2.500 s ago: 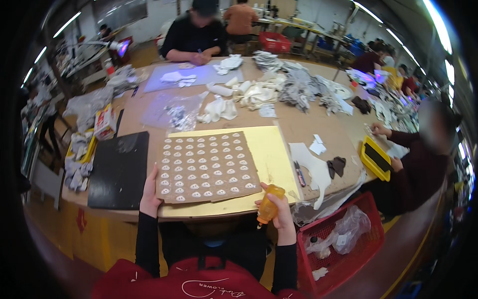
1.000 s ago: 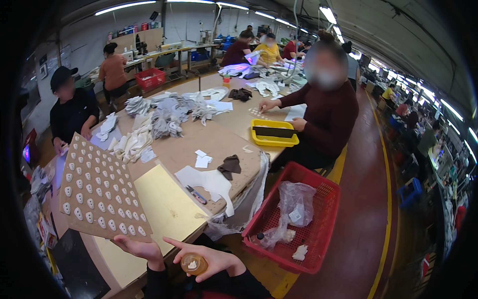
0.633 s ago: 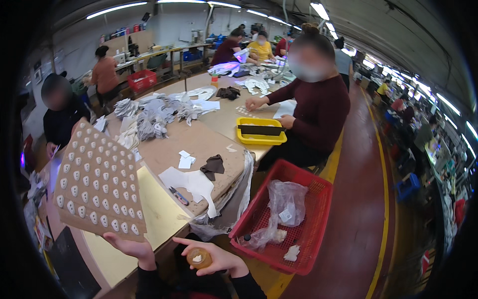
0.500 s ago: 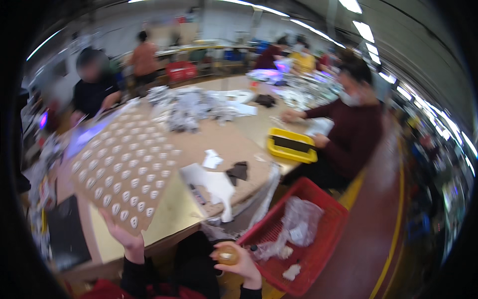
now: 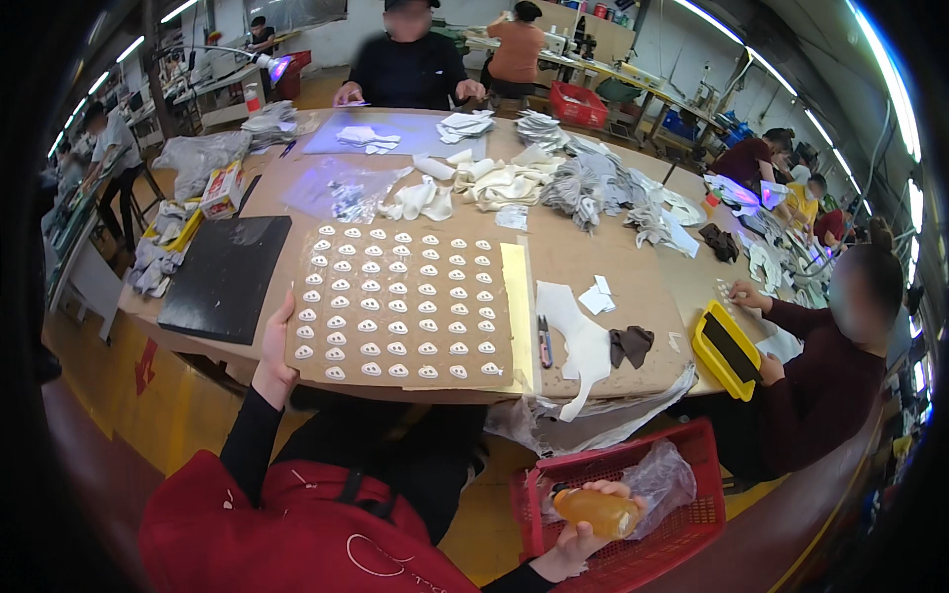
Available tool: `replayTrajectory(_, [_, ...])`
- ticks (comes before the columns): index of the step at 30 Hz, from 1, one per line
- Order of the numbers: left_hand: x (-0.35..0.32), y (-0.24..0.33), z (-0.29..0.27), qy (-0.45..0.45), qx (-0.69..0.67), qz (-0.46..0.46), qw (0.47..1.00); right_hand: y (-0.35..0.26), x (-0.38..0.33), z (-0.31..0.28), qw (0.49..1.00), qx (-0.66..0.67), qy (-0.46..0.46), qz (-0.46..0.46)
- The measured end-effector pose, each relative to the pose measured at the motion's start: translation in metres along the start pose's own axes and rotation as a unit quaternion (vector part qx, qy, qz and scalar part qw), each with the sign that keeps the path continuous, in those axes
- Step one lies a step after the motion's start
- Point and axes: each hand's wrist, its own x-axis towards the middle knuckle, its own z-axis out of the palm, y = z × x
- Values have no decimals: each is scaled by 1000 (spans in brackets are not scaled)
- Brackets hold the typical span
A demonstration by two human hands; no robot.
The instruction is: The person applies a viscous liquid from a squeeze bottle onto small white fabric pieces arranged on a cardboard sheet. After filling the sheet, the person hands it to a coworker and then handles a patterned fabric piece under a UV lamp, smoothing and inspecting it.
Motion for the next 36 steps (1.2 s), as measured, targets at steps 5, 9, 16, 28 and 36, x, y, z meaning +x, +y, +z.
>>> replayTrajectory(5, [3,7,-28,28,47,8,998,4,10,17,996,-78,-19,-39])
replayTrajectory(9, [10,17,-38,43,68,-3,997,3,12,49,984,-179,-3,-15])
replayTrajectory(16, [40,19,-52,21,70,-92,993,23,17,62,995,-99,-21,24])
replayTrajectory(28, [56,-13,-58,110,8,-86,990,94,47,112,989,-91,113,41])
replayTrajectory(36, [61,-18,-56,203,151,-57,966,112,57,123,964,-248,64,75])
